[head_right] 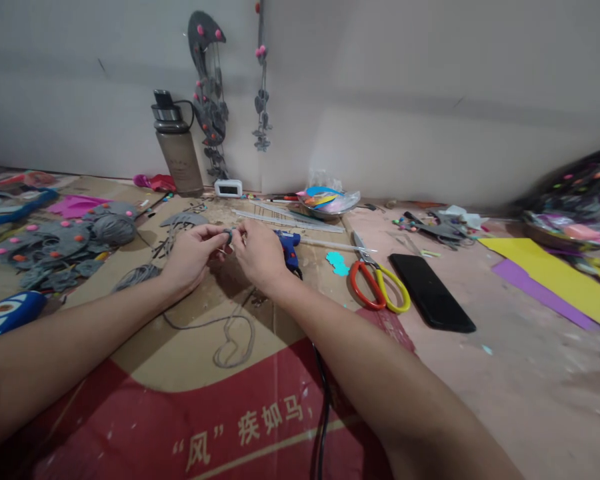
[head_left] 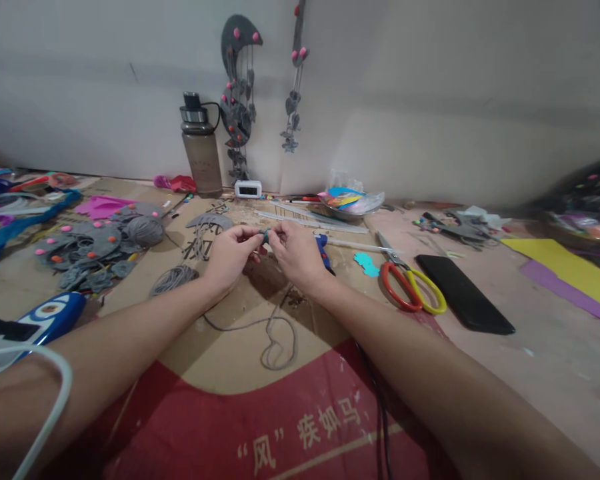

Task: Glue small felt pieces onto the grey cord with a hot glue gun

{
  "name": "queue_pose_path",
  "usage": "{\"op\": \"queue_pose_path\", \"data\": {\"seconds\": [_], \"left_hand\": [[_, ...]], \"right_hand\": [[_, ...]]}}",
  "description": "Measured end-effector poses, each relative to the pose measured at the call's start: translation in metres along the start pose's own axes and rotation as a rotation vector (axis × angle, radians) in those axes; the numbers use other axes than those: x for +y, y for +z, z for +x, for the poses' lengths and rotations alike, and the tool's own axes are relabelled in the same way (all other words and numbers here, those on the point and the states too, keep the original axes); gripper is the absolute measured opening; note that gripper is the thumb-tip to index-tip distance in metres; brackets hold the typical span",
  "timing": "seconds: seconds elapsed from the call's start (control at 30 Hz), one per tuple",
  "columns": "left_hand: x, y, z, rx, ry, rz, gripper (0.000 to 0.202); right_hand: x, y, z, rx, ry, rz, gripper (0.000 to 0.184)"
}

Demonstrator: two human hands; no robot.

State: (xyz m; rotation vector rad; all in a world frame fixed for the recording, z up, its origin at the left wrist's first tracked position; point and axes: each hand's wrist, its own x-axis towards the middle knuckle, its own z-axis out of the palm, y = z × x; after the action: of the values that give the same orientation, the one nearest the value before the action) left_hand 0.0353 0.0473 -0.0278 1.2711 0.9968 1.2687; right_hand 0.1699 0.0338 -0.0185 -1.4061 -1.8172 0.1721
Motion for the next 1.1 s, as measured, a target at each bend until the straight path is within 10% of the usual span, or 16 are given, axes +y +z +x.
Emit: {"op": "queue_pose_path", "data": {"seconds": [1.1], "left_hand": [[-0.0007,-0.0054,0.0058,0.006,-0.045,0.007,0.022]], "right_hand": [[0.0009,0.0019,-0.0009,-0.027,0.011,0.153,0.023]]}}
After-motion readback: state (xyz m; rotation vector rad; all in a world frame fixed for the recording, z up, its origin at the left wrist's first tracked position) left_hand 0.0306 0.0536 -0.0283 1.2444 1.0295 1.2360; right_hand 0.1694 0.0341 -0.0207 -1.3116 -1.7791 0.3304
